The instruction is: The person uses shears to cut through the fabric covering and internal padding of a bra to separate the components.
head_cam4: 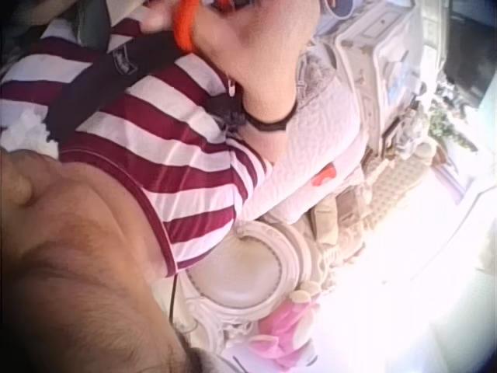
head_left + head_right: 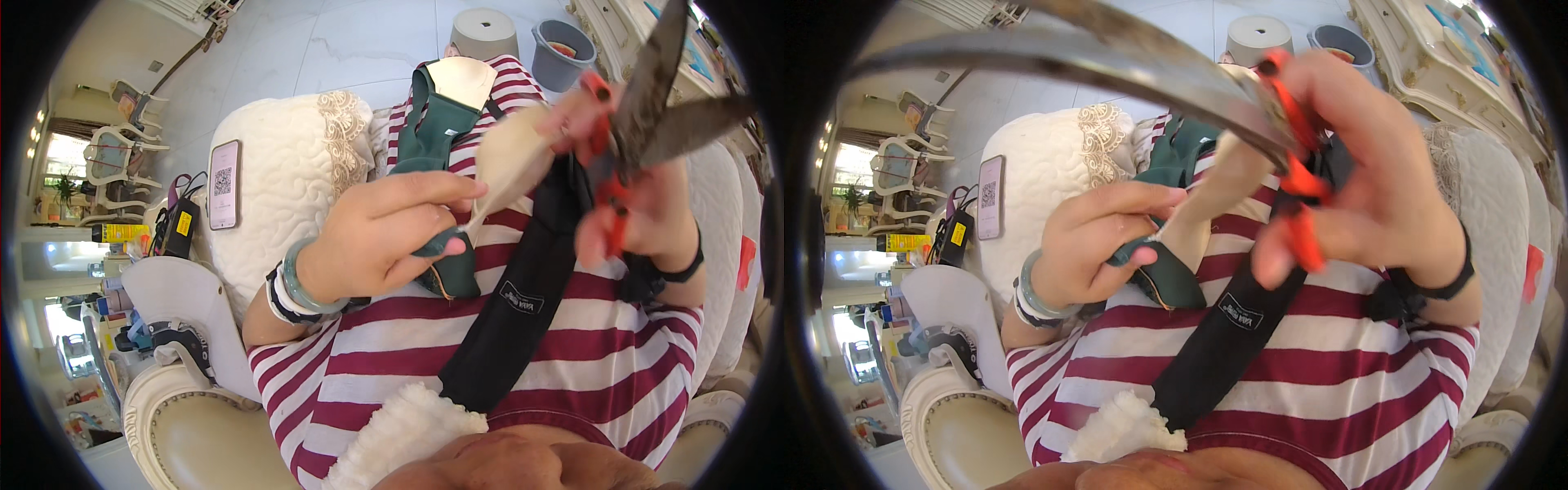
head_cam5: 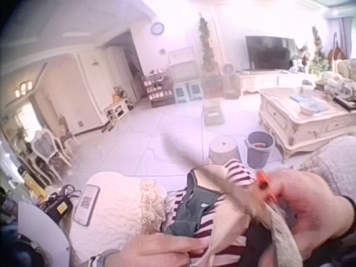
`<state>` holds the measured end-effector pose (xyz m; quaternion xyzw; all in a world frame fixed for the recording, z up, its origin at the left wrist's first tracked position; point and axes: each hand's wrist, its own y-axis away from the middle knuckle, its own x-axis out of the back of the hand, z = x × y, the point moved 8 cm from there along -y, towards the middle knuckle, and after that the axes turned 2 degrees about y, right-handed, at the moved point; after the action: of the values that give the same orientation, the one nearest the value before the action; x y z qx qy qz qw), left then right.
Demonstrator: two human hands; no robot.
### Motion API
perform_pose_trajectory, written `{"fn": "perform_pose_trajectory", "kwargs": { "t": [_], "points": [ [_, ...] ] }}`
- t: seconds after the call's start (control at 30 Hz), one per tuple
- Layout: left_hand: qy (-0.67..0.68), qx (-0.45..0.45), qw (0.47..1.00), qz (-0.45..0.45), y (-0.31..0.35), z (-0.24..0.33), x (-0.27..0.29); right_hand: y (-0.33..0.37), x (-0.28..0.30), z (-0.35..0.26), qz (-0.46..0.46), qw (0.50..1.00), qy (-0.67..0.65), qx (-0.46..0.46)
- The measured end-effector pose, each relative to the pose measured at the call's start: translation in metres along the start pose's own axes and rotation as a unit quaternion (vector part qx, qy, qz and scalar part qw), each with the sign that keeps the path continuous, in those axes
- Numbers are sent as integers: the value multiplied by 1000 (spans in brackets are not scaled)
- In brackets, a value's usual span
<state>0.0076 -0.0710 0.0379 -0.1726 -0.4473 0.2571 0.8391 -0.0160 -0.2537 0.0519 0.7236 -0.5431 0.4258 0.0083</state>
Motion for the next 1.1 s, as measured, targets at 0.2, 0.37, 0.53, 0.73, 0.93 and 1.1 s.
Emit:
{"fn": "perform_pose_trajectory", "kwargs": {
  "t": [0.2,0.37,0.53,0.73,0.93,1.1],
  "points": [
    [2,26,999,-23,4,-3,-1,26,1,-7,26,999,12,17],
    [49,96,994,29,5,-24,2,33,5,17,-6,988,-1,-153],
    [64,90,993,30,6,-23,3,38,-33,22,-195,945,-151,-217],
    [70,91,993,23,7,-23,5,41,-48,15,-344,913,-118,-183],
    [65,97,993,24,9,-21,3,41,-49,10,-342,921,-102,-155],
    [64,80,994,26,7,-19,3,42,-51,11,-347,919,-111,-152]
  ]
}}
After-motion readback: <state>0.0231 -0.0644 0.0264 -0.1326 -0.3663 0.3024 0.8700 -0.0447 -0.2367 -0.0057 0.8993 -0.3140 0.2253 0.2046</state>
